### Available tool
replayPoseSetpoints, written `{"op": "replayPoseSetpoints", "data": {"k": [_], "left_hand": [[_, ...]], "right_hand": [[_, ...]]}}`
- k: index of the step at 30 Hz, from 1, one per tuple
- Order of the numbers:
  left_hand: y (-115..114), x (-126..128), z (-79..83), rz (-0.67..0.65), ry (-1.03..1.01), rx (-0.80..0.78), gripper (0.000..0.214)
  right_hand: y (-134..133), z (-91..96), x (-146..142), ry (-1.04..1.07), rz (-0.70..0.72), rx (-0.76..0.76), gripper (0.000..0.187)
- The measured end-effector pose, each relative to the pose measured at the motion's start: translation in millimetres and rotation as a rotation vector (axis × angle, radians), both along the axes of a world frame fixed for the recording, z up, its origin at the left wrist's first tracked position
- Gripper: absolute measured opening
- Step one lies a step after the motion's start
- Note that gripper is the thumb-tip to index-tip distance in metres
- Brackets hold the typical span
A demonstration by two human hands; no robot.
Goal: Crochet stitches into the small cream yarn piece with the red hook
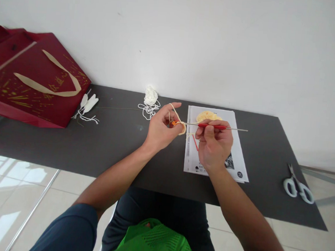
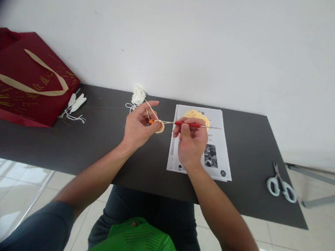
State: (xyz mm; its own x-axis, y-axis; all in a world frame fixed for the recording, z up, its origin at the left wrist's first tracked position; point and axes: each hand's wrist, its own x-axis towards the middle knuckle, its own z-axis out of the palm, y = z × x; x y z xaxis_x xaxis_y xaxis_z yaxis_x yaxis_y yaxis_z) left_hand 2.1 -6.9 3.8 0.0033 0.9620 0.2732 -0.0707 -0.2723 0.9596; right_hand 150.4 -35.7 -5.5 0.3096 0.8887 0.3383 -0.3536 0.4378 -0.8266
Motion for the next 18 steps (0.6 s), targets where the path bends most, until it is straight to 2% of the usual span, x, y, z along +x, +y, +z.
{"op": "replayPoseSetpoints", "data": {"k": [7,14,18], "left_hand": [[0.2,0.7,2.0,0.025,-0.011,0.002,0.055],[-0.2,-0.2,-0.1,0.017,-0.008,0.006,0.055],[1.0,-0.4,-3.8,0.049,0.006,0.025,0.055]], "right_hand": [[-3.0,-3.5,-2.7,-0.075,-0.081,0.138,0.016],[-3.1,-5.6,-5.8,-0.128,-0.132,0.07,0.025],[-7.9,-5.6,-9.4,-0.164,-0.16,0.106,0.015]]}}
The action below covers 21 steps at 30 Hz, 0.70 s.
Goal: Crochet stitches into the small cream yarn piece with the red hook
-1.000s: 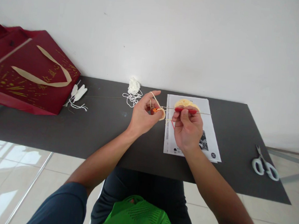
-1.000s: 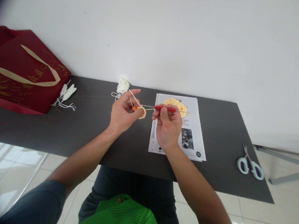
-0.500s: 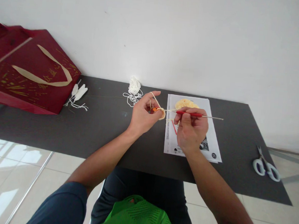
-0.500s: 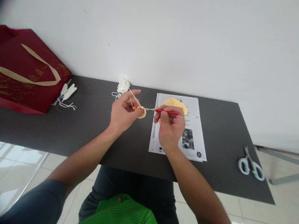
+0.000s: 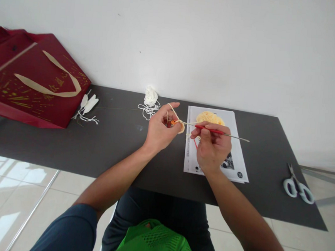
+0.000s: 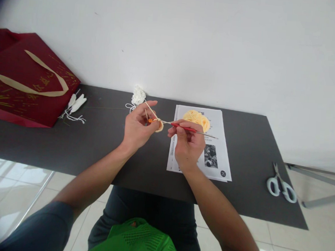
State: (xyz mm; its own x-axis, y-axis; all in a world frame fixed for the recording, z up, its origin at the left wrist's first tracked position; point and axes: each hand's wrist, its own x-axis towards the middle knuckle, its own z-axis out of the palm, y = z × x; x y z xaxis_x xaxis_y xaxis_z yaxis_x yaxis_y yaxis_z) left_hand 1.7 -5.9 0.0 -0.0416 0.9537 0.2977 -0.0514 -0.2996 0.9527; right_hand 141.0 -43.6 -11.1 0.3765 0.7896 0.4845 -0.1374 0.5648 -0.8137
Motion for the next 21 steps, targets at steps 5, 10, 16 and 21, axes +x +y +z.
{"op": "replayPoseSetpoints", "data": {"k": [5,10,16,21], "left_hand": [[1.4,0.1,-1.4,0.087,0.007,-0.079,0.059],[1.5,0.4,2.3,0.09,-0.051,-0.144,0.073],[2.2,-0.2,5.6,0.063,-0.091,-0.17,0.077],[2.9,0.4,4.3,0.018,-0.157,-0.212,0.072]], "right_hand": [[-5.3,-1.6,-3.1,-0.086,-0.022,0.018,0.009],[-3.6,-3.3,-2.5,-0.078,-0.017,0.045,0.007],[-0.5,-3.7,-1.9,-0.051,-0.008,0.023,0.008],[0.2,-7.0,-2.6,-0.039,-0.003,0.033,0.009]]}}
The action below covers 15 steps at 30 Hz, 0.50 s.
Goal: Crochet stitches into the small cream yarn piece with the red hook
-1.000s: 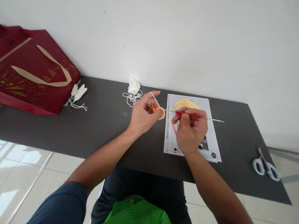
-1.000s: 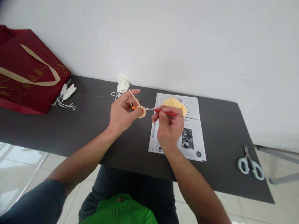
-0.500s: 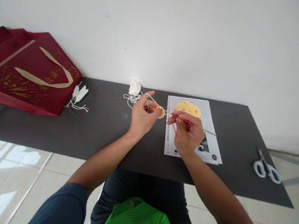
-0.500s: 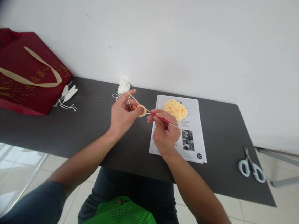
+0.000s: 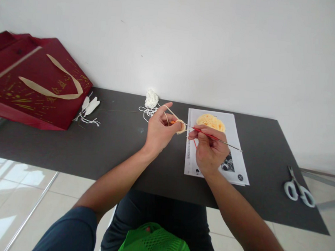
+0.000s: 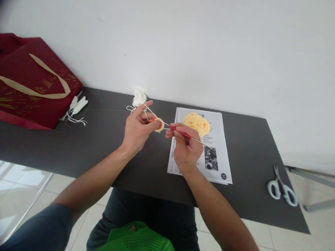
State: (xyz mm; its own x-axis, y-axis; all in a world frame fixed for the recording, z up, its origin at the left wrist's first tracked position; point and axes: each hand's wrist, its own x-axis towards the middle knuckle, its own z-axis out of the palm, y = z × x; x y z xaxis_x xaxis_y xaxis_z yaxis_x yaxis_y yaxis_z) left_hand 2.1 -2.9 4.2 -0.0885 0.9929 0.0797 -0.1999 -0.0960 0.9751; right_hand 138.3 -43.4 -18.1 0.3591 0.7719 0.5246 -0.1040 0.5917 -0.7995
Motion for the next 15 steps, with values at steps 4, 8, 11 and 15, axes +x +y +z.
{"op": "replayPoseSetpoints", "data": {"k": [4,8,11,15], "left_hand": [[-1.0,2.7,0.1,0.001,-0.091,-0.045,0.069],[-1.1,2.8,1.9,-0.031,-0.224,-0.092,0.071],[0.2,0.5,2.8,-0.082,-0.344,-0.142,0.07],[1.6,-2.7,3.8,-0.145,-0.42,-0.181,0.065]], "right_hand": [[-3.7,-3.0,-0.4,-0.086,-0.026,-0.001,0.004],[-5.7,-7.0,1.1,-0.235,-0.063,0.064,0.012],[-5.6,-9.5,3.1,-0.286,-0.078,0.08,0.018],[-6.2,-9.6,3.8,-0.313,-0.037,0.069,0.022]]}}
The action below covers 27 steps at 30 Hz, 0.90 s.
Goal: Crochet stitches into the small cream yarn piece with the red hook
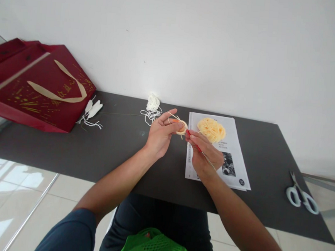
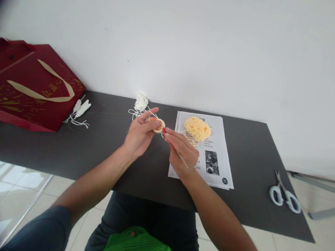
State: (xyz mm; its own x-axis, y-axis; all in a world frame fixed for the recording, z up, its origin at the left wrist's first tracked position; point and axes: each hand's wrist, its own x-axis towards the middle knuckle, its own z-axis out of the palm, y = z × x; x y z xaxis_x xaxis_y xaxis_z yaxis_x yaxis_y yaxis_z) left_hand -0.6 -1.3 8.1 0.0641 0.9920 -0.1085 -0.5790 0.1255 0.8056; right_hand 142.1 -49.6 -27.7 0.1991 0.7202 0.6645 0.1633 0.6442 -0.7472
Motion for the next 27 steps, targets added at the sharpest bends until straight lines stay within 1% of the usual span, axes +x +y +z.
{"op": "replayPoseSetpoints", "data": {"k": [2,6,8,10,12,14,16,19,22,24,25,27], "left_hand": [[0.2,-1.1,1.3,-0.016,-0.016,-0.013,0.066],[0.2,-2.0,4.5,-0.04,-0.013,-0.028,0.077],[-0.3,-1.6,5.2,-0.041,0.024,-0.004,0.083],[-1.0,-0.9,5.0,-0.029,0.097,0.03,0.089],[-1.6,-0.2,3.8,-0.025,0.19,0.053,0.093],[-1.3,0.0,1.4,-0.038,0.276,0.058,0.094],[0.1,-0.2,-2.0,-0.034,0.343,0.056,0.093],[2.8,-0.2,-7.7,0.013,0.419,0.061,0.089],[2.9,1.7,-11.9,0.078,0.488,0.123,0.084],[0.8,3.8,-13.4,0.136,0.54,0.201,0.08],[-0.6,4.8,-13.8,0.164,0.566,0.242,0.077],[-3.1,6.1,-14.5,0.205,0.601,0.317,0.074]], "right_hand": [[0.7,1.4,-1.1,0.066,0.047,-0.033,0.021],[8.0,5.2,-1.9,0.304,0.127,-0.112,0.013],[13.6,6.6,0.4,0.353,0.163,-0.143,0.009],[18.5,7.6,4.7,0.359,0.195,-0.141,0.008],[21.3,8.1,9.9,0.338,0.224,-0.114,0.008],[21.7,8.7,15.1,0.272,0.216,-0.085,0.008],[19.8,9.7,19.3,0.164,0.158,-0.046,0.008],[14.5,12.7,22.2,-0.032,0.043,0.043,0.008],[8.4,16.5,20.4,-0.165,-0.024,0.13,0.013],[5.6,18.7,18.1,-0.177,-0.049,0.142,0.014],[5.0,19.5,17.2,-0.148,-0.053,0.119,0.013],[6.2,20.6,16.5,-0.018,-0.032,0.03,0.008]]}}
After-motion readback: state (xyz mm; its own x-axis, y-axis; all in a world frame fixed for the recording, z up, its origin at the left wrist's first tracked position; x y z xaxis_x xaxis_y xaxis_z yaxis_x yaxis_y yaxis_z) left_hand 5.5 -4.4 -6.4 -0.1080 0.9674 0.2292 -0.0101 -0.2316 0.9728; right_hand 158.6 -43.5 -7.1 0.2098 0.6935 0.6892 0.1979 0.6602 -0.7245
